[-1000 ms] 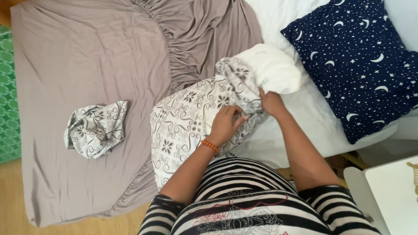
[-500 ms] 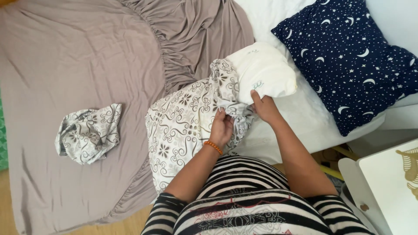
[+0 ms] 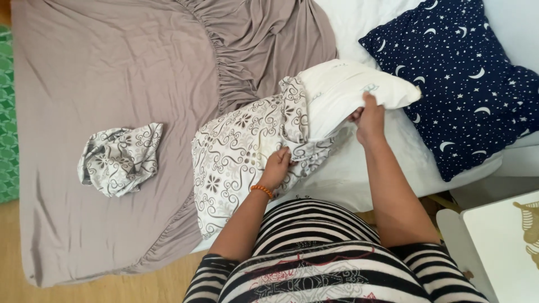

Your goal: The person removes a patterned pillowcase from a white pillow by hand. They repeatedly pull and twist the fabric to slide the pillow out of the case, eventually separating the two items on the bed.

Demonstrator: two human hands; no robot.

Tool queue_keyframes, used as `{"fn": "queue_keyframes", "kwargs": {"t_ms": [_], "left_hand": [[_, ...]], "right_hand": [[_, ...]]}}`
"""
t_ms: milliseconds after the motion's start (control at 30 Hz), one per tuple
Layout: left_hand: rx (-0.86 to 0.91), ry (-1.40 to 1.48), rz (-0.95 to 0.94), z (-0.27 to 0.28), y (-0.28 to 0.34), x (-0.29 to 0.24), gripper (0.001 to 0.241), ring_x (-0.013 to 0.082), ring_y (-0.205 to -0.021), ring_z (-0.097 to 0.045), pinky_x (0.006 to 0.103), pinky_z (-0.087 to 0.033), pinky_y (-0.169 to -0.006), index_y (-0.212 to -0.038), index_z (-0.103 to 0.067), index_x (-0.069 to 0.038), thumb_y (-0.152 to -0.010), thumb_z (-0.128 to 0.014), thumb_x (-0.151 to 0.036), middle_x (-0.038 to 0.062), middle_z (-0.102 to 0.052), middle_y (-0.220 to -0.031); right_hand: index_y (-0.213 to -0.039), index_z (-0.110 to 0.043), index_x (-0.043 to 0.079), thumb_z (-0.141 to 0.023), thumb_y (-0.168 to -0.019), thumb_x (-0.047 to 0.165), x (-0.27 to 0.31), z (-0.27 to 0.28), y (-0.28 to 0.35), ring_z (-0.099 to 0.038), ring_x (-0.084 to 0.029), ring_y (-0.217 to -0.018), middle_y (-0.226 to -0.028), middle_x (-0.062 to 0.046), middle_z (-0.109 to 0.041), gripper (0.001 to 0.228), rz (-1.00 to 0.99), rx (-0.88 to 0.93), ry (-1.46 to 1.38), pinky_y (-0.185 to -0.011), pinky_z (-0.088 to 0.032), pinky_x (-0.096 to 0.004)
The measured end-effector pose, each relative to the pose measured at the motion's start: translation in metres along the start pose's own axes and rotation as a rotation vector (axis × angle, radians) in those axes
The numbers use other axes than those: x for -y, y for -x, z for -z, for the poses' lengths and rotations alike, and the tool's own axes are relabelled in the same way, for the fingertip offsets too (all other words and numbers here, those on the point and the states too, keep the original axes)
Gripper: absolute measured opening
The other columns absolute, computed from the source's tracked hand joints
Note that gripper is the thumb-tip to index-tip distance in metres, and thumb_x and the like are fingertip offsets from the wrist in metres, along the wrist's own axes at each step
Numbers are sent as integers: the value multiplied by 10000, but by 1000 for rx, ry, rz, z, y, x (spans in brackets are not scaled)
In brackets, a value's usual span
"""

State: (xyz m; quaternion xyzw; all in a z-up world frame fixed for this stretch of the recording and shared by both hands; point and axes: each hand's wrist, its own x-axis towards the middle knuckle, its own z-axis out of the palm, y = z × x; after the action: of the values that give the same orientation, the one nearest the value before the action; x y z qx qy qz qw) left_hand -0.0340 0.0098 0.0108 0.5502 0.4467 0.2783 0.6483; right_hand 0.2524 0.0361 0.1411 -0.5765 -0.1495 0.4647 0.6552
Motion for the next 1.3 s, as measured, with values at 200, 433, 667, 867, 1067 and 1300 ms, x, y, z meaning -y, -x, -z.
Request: {"fn": "queue_keyframes", "kwargs": {"t_ms": [200, 433, 667, 867, 1067, 1300], "left_hand": [[-138, 23, 15, 22, 27, -41, 376, 43, -699, -535, 232, -450, -649, -874, -634, -47, -1085, -508, -332, -10, -660, -776], [48, -502, -3, 5, 35, 6, 315, 175, -728, -636, 319, -519, -731, -893, -716, -46, -1058, -552, -259, 101, -715, -838], [-146, -449, -43, 9, 8, -3, 187, 231, -890, -707, 354, -564, -831, -1107, -693, -67, -960, -657, -175, 122, -732, -1009], [-293, -838, -195, 21, -43, -12, 509, 364, -1312, -486, 461, -414, -1102, -1378, -589, -159, -915, -733, -313, 178, -534, -1435], [-92, -1021, 211, -1, -60, 7, 821, 386, -1562, -37, 583, -68, -1230, -1596, -301, -278, -916, -647, -582, 165, -113, -1694], [-92, -1070, 270, -9, -54, 4, 867, 363, -1579, 2, 580, -57, -1236, -1620, -230, -300, -912, -636, -595, 144, -63, -1718]], "right_hand": [[-765, -494, 143, -613, -1003, 337, -20, 48, -55, -457, -100, -559, -635, 59, -459, 329, 56, -124, -334, -567, -471, -299], [-767, -530, 139, -573, -977, 383, -104, 117, -72, -485, -97, -544, -629, 47, -503, 325, -157, -294, 19, -510, -462, -303], [-757, -525, 51, -527, -1013, 501, -123, 189, -55, -551, -211, -558, -636, -54, -550, 518, -496, -175, 460, -538, -522, -367], [-848, -600, -21, -460, -1013, 556, -85, 186, -79, -642, -285, -634, -735, -140, -632, 616, -860, -22, 977, -625, -593, -440], [-993, -762, 48, -565, -965, 314, -58, 135, -122, -718, -320, -866, -958, -140, -750, 332, -174, 264, 1807, -811, -581, -448], [-1215, -626, 106, -692, -894, 249, -93, 43, -151, -527, -322, -1251, -1275, -135, -569, 357, 634, 602, 1571, -982, -447, -522]]}}
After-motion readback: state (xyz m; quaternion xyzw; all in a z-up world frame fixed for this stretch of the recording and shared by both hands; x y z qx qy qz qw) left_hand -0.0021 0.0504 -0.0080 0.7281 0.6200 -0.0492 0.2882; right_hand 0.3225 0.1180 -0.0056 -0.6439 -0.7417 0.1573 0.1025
